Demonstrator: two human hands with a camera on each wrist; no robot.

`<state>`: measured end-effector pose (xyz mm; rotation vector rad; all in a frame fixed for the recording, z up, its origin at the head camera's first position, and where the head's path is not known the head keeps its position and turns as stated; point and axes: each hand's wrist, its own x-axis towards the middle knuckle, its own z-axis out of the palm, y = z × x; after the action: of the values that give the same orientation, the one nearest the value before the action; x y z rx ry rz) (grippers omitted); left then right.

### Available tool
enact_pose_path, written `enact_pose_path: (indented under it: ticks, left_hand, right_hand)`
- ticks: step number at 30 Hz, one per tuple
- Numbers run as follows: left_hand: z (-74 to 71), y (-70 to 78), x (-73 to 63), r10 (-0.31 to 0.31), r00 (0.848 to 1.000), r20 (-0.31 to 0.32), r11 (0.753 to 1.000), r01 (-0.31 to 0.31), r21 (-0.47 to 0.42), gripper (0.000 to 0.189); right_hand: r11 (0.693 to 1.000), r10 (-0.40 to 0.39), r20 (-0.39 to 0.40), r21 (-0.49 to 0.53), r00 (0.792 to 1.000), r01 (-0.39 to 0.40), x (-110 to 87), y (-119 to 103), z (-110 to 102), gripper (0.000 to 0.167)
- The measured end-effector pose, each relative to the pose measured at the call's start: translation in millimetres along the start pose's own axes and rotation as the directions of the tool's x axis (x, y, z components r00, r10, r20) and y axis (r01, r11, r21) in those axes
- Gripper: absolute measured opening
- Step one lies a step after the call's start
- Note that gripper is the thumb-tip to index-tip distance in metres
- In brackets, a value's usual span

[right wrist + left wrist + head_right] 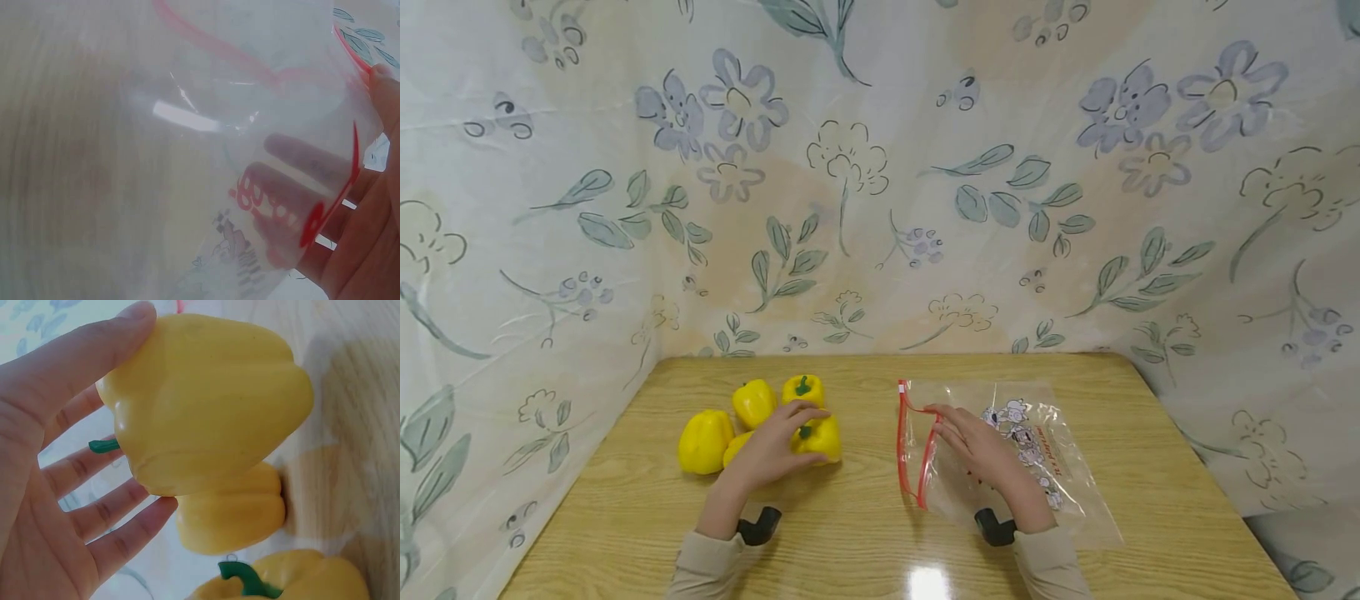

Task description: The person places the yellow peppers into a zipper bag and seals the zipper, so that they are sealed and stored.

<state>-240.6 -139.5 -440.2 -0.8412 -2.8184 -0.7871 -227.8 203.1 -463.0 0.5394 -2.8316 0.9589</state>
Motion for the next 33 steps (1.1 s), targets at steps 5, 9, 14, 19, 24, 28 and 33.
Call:
enact_pose_path:
  ticks: [5,9,14,19,24,28,33]
  left_hand:
    - [6.2,3.4,1.7,0.023,1.000,-0.013,1.000,-0.023,-0.007,0.056]
    - [10.9,6.6,2.7,0.024,0.999,-0.026,1.000,-0.024,-0.020,0.057]
    - [16.6,11.9,4.4,-0.019,0.998,-0.053,0.999,0.017,-0.036,0.056]
    - [21.8,21.3,6.1,-0.088,0.993,-0.074,0.991,0.080,-0.107,0.057]
    - [28.0,28.9,8.1,-0.099,0.991,-0.089,0.987,0.087,-0.132,0.055]
    - [33.9,32.7,9.0,-0.095,0.988,-0.120,0.991,0.083,-0.106,0.054]
    - [40.6,37.1,10.3,-0.121,0.980,-0.159,0.990,0.108,-0.086,0.054]
  right_hand:
    - [1.000,-0.004,-0.008,0.001,1.000,0.004,0.0,0.7,1.3,0.042]
    - [1.000,-0.005,-0.011,0.006,1.000,0.005,-0.4,0.2,2.3,0.042]
    - [1.000,0.006,0.001,0.021,1.000,-0.006,-1.6,-0.8,2.0,0.041]
    - [1.000,0.008,0.002,0.026,1.000,-0.008,-2.6,-1.2,2.8,0.040]
    - [1.000,0.011,-0.002,0.026,1.000,-0.011,-2.9,-1.2,3.6,0.040]
    - [1.000,0.007,-0.002,0.023,1.000,-0.007,-3.3,-1.7,3.1,0.040]
    - [0.999,0.024,0.007,0.028,1.000,-0.024,-2.6,-2.9,2.9,0.042]
